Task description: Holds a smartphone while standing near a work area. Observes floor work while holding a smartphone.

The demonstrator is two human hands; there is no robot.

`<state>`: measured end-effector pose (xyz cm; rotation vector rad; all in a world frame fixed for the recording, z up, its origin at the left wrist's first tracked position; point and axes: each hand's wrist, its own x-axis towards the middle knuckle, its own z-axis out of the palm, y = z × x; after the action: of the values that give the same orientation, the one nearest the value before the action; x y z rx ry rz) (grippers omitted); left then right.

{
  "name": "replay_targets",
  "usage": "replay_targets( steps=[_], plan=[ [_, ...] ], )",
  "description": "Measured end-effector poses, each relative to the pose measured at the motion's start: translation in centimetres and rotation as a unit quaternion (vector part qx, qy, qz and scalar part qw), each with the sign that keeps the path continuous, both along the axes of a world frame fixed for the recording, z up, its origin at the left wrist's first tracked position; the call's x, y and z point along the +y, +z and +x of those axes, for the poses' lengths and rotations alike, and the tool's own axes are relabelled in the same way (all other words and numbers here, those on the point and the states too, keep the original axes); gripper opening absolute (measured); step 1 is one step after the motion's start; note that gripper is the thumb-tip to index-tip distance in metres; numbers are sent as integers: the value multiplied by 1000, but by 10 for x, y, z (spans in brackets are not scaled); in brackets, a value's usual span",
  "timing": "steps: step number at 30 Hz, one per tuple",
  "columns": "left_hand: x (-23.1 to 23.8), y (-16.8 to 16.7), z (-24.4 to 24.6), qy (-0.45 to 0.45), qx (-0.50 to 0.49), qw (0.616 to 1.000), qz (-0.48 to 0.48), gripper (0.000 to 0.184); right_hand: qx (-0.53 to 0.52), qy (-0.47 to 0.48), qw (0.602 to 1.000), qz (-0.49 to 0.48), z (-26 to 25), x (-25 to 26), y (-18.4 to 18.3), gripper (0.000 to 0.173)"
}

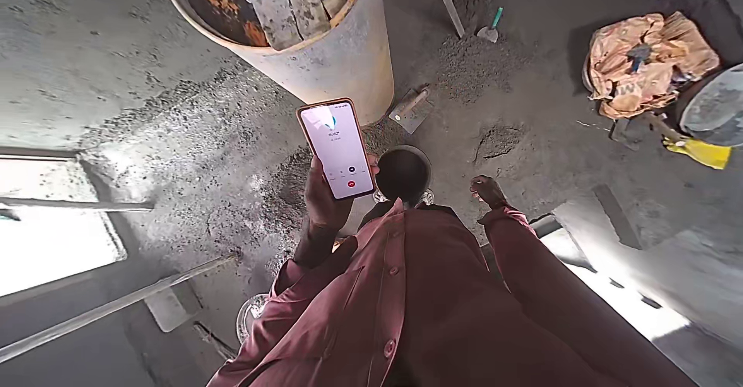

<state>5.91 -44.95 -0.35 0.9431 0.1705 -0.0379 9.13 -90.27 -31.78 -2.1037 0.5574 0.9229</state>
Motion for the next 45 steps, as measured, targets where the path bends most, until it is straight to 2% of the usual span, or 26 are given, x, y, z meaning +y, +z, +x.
replay_targets(
  steps=[3,8,13,19,23,29,35,40,45],
  plan=[
    [20,0,5,26,-25,999,0,59,-16,11,999,33,16,33,22,32],
    [47,-4,18,44,-46,998,-26,60,-41,73,996,18,36,69,35,31],
    [71,-17,27,24,-49,997,-48,65,-46,81,996,-12,44,67,36,31],
    [71,-8,43,61,-70,995,-28,64,-20,111,993,-38,76,41,29,32],
    [41,-10,52,122,-74,990,-6,63,-12,151,987,-44,139,14,9,32],
    [-46,-7,61,213,-21,977,0,59,-44,183,982,10,266,4,16,28],
    [-120,-5,50,309,10,951,-23,59,-49,286,956,-39,351,-3,-14,28],
    [-137,-1,41,378,-17,924,-45,60,-30,330,944,9,368,47,-1,26],
    [-131,6,17,413,-37,909,-39,61,-4,382,923,46,331,103,8,26]
  ],
)
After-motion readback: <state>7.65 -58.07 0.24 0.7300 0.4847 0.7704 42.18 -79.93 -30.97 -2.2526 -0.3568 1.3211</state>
